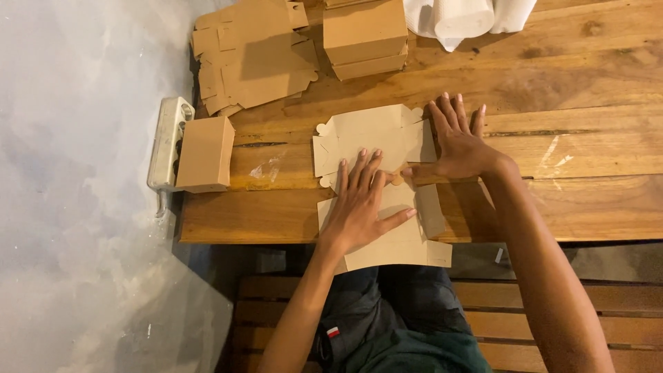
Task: Assembling cardboard boxes from flat templates by folding and tucking flaps on a wooden table.
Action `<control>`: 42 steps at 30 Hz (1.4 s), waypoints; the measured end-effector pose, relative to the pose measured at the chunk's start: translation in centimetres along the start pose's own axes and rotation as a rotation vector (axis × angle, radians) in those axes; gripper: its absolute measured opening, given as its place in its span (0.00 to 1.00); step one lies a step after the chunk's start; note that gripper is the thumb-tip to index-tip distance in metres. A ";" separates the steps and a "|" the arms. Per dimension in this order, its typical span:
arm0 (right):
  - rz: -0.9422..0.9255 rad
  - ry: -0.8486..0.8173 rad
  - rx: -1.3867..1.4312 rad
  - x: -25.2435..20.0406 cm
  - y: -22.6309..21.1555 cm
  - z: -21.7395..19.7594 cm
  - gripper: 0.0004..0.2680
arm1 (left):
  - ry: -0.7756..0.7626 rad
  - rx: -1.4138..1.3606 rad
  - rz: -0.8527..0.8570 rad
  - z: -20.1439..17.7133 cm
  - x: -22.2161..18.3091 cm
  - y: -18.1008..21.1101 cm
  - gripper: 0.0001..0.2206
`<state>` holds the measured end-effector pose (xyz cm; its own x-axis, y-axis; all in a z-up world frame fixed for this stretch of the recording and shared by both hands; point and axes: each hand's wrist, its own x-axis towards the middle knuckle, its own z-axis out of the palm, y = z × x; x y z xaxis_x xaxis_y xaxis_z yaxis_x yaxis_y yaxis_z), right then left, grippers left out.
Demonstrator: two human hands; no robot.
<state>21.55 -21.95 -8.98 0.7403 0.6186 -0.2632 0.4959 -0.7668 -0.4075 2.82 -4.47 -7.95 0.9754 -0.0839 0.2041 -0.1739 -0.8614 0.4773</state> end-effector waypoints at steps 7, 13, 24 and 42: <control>-0.019 -0.026 0.053 -0.3 -0.1 -0.6 0.56 | -0.001 -0.019 -0.001 -0.2 -0.1 0.1 0.28; -0.018 -0.045 0.005 -0.2 -0.1 -0.5 0.60 | -0.002 -0.008 0.002 0.1 -0.2 -0.1 0.28; -0.032 0.062 -0.063 0.3 0.7 1.1 0.58 | -0.045 -0.007 -0.026 -0.5 0.1 0.4 0.29; -0.034 -0.027 -0.031 -1.0 -1.0 -1.2 0.63 | -0.104 -0.095 -0.111 -1.2 0.4 1.1 0.29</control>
<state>20.93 -22.02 -7.27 0.7102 0.6487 -0.2735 0.5346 -0.7498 -0.3898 2.83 -4.86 -6.33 0.9972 -0.0461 0.0587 -0.0714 -0.8176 0.5714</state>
